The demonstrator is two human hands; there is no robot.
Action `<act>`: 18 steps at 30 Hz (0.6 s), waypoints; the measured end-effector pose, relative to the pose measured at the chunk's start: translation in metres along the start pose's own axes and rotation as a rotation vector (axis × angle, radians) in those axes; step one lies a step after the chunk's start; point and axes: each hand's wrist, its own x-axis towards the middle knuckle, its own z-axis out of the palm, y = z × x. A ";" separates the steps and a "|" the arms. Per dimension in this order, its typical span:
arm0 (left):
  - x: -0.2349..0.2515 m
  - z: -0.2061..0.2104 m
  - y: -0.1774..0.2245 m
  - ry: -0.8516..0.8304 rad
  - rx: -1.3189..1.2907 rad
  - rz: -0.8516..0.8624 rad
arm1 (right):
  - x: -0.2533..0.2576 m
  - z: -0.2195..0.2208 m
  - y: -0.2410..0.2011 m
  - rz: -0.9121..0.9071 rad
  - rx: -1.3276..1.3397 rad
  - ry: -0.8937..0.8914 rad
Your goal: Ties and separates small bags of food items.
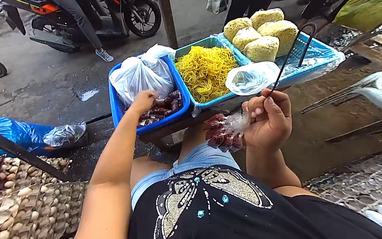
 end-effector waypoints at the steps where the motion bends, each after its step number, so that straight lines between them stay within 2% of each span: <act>1: -0.006 -0.012 0.000 0.057 -0.043 -0.003 | 0.000 0.000 0.001 0.003 -0.001 -0.004; 4: -0.024 -0.045 -0.001 0.224 -0.122 0.021 | -0.001 0.001 0.005 0.014 -0.001 -0.021; 9: -0.052 -0.082 0.017 0.380 -0.177 -0.069 | -0.001 0.007 0.010 0.031 0.004 -0.045; 14: -0.053 -0.083 0.032 0.460 -0.115 -0.063 | -0.002 0.009 0.011 0.036 -0.009 -0.057; 18: -0.042 -0.068 0.045 0.477 -0.193 0.118 | -0.003 0.012 0.010 0.041 -0.002 -0.063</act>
